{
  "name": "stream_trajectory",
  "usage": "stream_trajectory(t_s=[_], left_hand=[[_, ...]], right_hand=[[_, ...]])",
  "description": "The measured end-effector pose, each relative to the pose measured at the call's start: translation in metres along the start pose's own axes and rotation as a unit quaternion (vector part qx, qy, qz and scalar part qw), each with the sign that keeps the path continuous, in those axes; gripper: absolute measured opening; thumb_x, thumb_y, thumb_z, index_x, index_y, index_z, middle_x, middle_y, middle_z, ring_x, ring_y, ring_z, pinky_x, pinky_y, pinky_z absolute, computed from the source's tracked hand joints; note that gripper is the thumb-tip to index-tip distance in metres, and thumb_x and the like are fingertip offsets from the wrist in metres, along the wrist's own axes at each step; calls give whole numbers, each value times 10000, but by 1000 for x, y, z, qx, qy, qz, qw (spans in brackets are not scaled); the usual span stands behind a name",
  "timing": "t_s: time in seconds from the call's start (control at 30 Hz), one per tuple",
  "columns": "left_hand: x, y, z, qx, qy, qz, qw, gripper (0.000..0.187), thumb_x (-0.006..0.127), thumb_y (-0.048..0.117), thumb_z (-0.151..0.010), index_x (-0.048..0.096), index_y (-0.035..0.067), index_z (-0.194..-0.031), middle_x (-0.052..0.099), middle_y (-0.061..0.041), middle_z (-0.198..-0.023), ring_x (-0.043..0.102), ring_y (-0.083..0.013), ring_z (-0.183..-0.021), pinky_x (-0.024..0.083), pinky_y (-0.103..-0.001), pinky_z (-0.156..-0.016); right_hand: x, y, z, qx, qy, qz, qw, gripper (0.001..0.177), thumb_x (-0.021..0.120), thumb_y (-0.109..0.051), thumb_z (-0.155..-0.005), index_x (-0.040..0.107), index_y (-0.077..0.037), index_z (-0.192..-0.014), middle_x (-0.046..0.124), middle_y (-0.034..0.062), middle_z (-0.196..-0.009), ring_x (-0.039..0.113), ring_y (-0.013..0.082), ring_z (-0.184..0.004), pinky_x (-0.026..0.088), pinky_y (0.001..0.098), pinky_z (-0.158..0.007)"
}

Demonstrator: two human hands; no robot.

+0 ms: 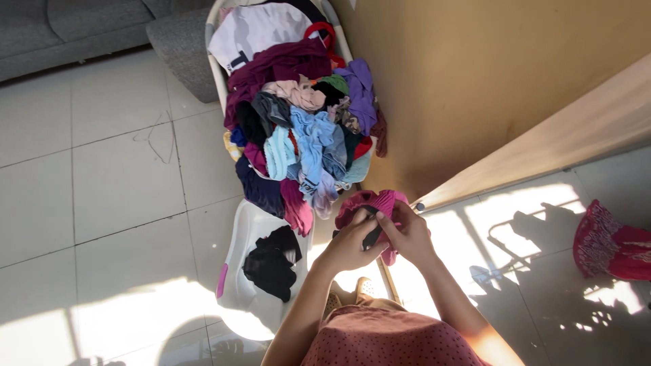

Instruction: Remove dry clothes from the drying rack and hang up a new garment.

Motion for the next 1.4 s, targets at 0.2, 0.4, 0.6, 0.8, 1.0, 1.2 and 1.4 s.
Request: stream_trajectory(t_s=[0.2,0.4,0.6,0.8,1.0,1.2,1.4], left_hand=[[21,1,-28,41,41,50,997,261,759,232,-873,643,60,-1031,591,-129,-1113,674,-396,-1035,563,-422,-868],[-50,-43,-61,92,194,74,974,240,695,98,-966,616,45,-745,550,-78,-780,585,-271,-728,504,-368,-770],[-171,-14,-126,178,276,-25,944,93,657,65,-1005,688,27,-926,592,-109,-877,606,-291,-833,494,-368,-841],[-213,-26,-175,83,258,-351,896,427,621,325,-1026,628,-24,-1272,621,-229,-1207,637,-410,-1026,474,-479,-914],[-60,4,-161,10,-171,-263,949,677,670,495,-892,560,10,-1353,633,-267,-1239,653,-485,-1040,490,-601,-883],[147,-15,-131,159,-388,-172,891,546,545,402,-984,463,155,-1464,600,-120,-1326,639,-376,-1177,508,-534,-932],[219,32,-169,171,-371,-86,909,429,489,161,-918,552,222,-1338,615,-44,-1218,637,-316,-1173,535,-438,-964]], right_hand=[[-40,43,-38,-24,46,62,997,326,544,-340,-1056,696,-80,-1180,735,201,-911,693,352,-973,561,490,-843],[-76,92,-80,38,112,-96,988,338,528,-362,-1120,692,-67,-1136,665,99,-890,615,208,-873,515,364,-769],[-87,36,-59,45,85,-233,968,293,725,-213,-979,610,21,-1112,672,89,-746,698,176,-613,559,269,-495],[-93,29,-38,25,76,-147,986,363,743,-23,-811,645,3,-1160,724,162,-871,711,273,-844,537,405,-785],[-110,-6,12,156,150,-6,976,385,703,-230,-830,701,-182,-1213,779,119,-975,726,273,-1038,511,425,-950],[-169,-1,87,175,299,14,938,404,671,-160,-804,754,-135,-1198,768,178,-988,727,349,-1025,537,473,-911],[-240,47,187,243,424,93,867,424,736,-166,-754,768,-195,-1176,756,138,-1022,719,367,-1032,566,473,-890]])
Point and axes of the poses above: each hand's wrist, its own z-axis away from the middle knuckle, its own x-axis out of the palm, y = z × x, the point moved 3 cm from there along -z, towards the middle knuckle
